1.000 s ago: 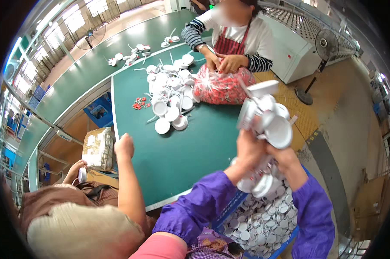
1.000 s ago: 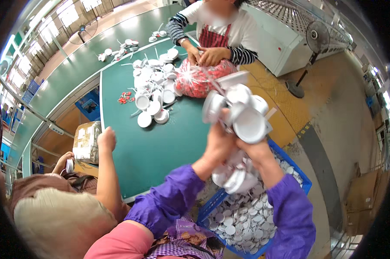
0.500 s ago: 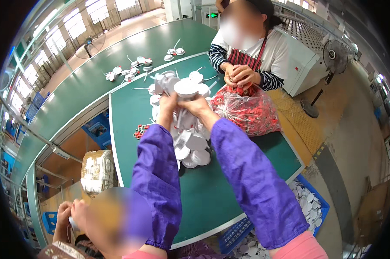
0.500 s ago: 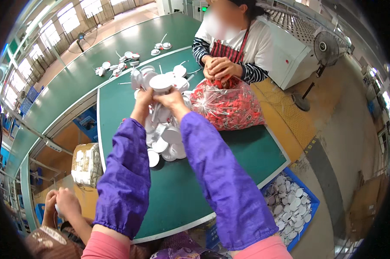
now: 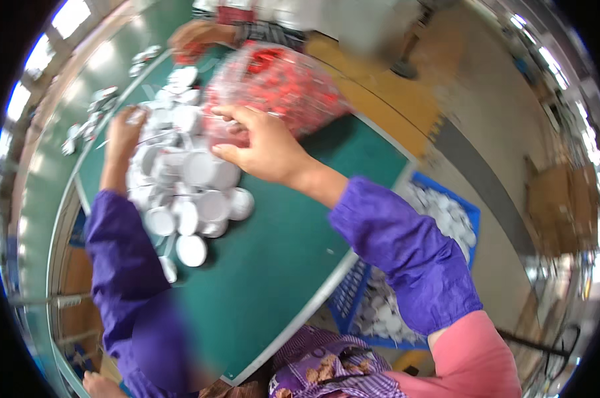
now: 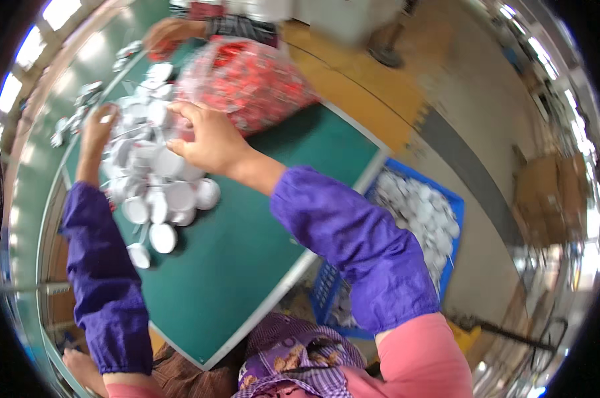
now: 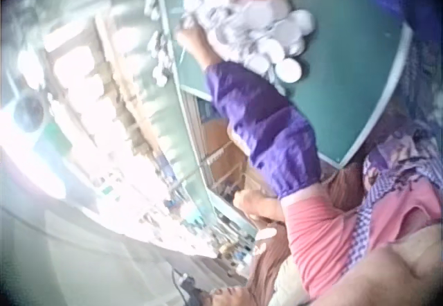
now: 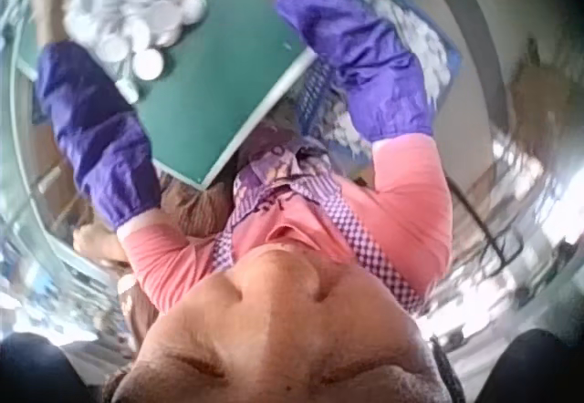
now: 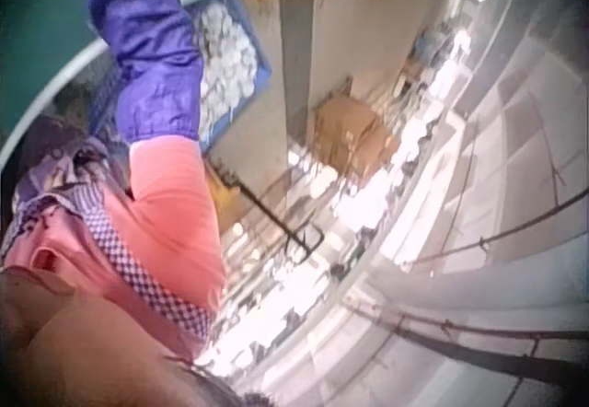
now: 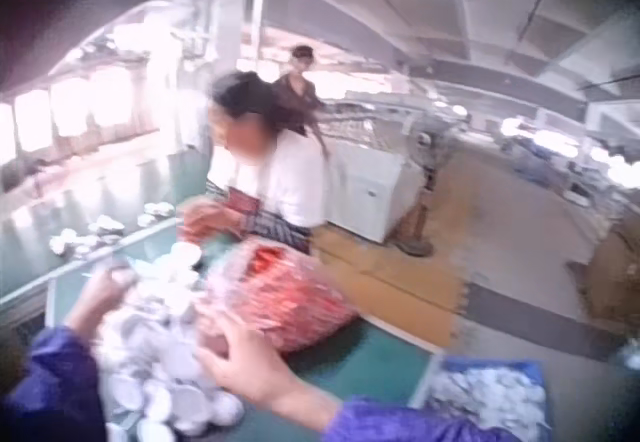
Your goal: The person repeatedly transfers round light fixtures from a blue crate onto a workbench by hand, then reaches into a plastic bag of red clips on the table.
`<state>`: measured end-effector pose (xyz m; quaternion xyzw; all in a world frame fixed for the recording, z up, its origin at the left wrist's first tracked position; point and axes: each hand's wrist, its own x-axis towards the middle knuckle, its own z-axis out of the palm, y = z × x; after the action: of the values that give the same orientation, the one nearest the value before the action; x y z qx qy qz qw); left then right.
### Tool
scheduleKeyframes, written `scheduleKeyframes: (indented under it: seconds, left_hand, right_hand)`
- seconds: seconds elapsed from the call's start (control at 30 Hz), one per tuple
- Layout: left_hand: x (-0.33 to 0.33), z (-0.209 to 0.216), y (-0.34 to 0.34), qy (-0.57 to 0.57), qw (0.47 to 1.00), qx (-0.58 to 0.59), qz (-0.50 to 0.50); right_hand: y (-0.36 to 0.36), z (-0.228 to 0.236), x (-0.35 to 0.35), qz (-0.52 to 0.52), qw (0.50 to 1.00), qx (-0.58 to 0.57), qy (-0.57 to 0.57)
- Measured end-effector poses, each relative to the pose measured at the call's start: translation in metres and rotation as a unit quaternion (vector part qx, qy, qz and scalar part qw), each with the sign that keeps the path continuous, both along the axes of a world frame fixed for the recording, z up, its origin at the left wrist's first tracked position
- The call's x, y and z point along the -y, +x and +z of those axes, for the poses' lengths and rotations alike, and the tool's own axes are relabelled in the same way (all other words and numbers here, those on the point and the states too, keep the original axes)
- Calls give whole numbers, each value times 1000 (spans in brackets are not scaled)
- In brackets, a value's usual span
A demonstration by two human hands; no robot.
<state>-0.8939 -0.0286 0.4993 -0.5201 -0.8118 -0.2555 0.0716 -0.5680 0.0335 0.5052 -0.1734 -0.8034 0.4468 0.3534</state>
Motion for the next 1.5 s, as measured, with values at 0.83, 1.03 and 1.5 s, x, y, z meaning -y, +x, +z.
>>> scheduleKeyframes:
  seconds: [0.83,1.03,1.5]
  left_hand:
    - [256,-510,700,-498,709,498,-41]
    - [240,-535,717,-434,721,540,-17]
    - [228,-508,746,-472,575,668,-21]
  right_hand:
    - [725,-467,393,-566,390,110,-717]
    - [719,-491,400,-494,423,57,-757]
    - [694,-533,399,-425,546,2,-722]
